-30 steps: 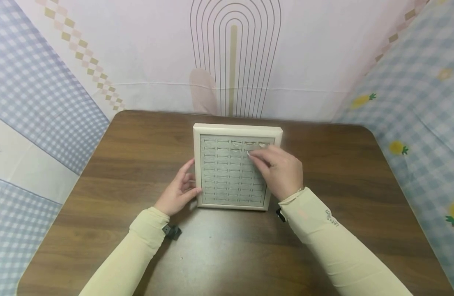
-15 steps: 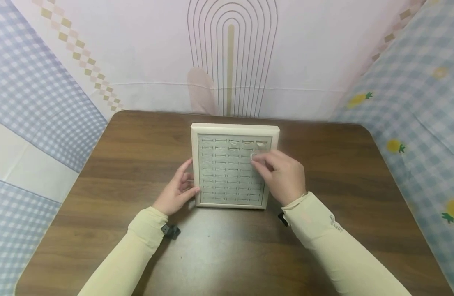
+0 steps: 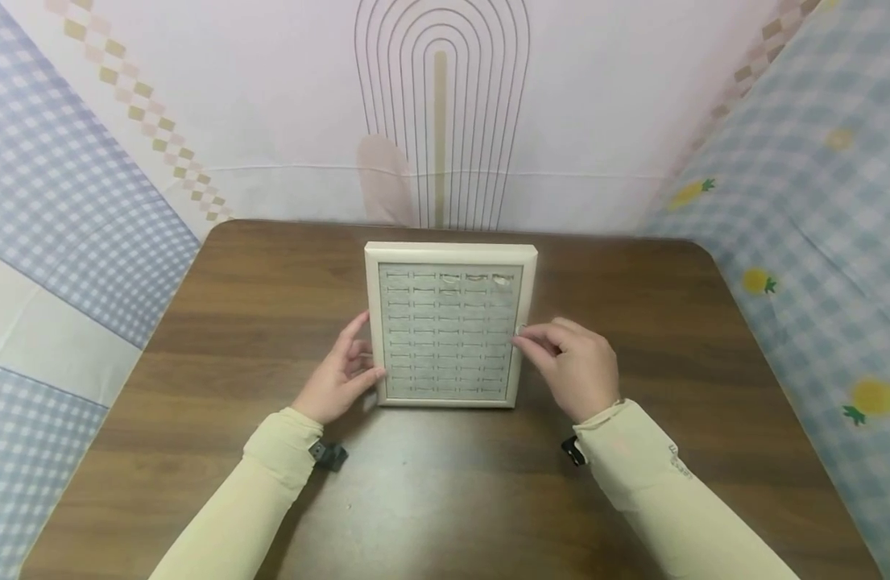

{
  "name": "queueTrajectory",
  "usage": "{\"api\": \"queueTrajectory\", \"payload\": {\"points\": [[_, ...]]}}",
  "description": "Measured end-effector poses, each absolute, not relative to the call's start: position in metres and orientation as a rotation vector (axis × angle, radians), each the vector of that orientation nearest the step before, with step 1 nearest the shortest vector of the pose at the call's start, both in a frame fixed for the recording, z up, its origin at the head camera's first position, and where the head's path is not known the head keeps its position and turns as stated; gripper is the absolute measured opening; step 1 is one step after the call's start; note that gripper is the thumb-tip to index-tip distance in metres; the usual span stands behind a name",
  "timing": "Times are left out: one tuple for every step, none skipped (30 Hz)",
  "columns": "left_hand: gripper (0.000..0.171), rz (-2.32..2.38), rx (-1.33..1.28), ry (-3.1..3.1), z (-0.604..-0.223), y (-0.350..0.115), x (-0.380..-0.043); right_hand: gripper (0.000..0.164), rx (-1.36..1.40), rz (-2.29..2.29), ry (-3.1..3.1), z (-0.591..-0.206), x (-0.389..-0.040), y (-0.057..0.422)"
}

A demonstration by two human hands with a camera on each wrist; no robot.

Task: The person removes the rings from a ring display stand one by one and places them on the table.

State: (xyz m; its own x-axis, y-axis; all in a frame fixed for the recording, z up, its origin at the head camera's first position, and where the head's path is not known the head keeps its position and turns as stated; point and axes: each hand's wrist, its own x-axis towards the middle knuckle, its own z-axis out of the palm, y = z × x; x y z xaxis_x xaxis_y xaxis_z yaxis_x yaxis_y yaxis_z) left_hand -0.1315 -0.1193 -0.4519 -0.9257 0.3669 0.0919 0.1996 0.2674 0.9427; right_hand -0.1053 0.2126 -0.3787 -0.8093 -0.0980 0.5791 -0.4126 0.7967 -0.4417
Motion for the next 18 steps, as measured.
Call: {"api": "queueTrajectory", "payload": {"points": [[0.091,1.737,0.537,2.382,-0.452,-0.12,-0.131,0.01,0.357,0.775,-2.449,-0.381,-0.104,0.215],[0.091,1.739,0.54,2.38,-0.452,-0.12,-0.131,0.01,0.333,0.778,-2.463,-0.383,-0.102,0.217],[0.091,1.739,0.543,2.379,-0.452,-0.12,-0.131,0.009,0.302,0.786,-2.478,-0.385,-0.101,0.219],[0.091,1.741,0.545,2.376,-0.452,-0.12,-0.132,0.009,0.269,0.793,-2.496,-0.387,-0.099,0.222],[0.091,1.741,0.546,2.373,-0.452,-0.12,-0.132,0.008,0.235,0.802,-2.517,-0.389,-0.098,0.224],[0.091,1.742,0.545,2.371,-0.452,-0.12,-0.132,0.008,0.2,0.814,-2.538,-0.392,-0.097,0.227],[0.091,1.74,0.543,2.37,-0.452,-0.12,-0.132,0.007,0.164,0.825,-2.563,-0.394,-0.095,0.229],[0.091,1.739,0.54,2.37,-0.452,-0.12,-0.132,0.006,0.13,0.827,-2.588,-0.396,-0.094,0.231],[0.091,1.735,0.537,2.373,-0.452,-0.12,-0.132,0.006,0.099,0.831,-2.612,-0.398,-0.093,0.233],[0.09,1.732,0.535,2.374,-0.452,-0.12,-0.132,0.005,0.074,0.831,-2.638,-0.401,-0.092,0.236],[0.09,1.731,0.534,2.375,-0.451,-0.12,-0.132,0.006,0.054,0.829,-2.661,-0.403,-0.092,0.239],[0.089,1.73,0.532,2.376,-0.451,-0.12,-0.132,0.006,0.041,0.82,-2.684,-0.406,-0.091,0.241],[0.089,1.729,0.53,2.376,-0.451,-0.12,-0.132,0.007,0.033,0.809,-2.709,-0.408,-0.09,0.244],[0.089,1.73,0.531,2.377,-0.451,-0.12,-0.132,0.007,0.026,0.801,-2.73,-0.411,-0.09,0.247],[0.089,1.731,0.532,2.376,-0.451,-0.119,-0.132,0.008,0.021,0.795,-2.752,-0.413,-0.089,0.25],[0.089,1.73,0.533,2.377,-0.451,-0.119,-0.132,0.009,0.018,0.788,-2.772,-0.416,-0.088,0.253],[0.089,1.731,0.534,2.378,-0.451,-0.119,-0.132,0.009,0.017,0.78,-2.789,-0.418,-0.088,0.256],[0.09,1.729,0.535,2.38,-0.451,-0.119,-0.132,0.01,0.012,0.774,-2.805,-0.419,-0.087,0.259]]}}
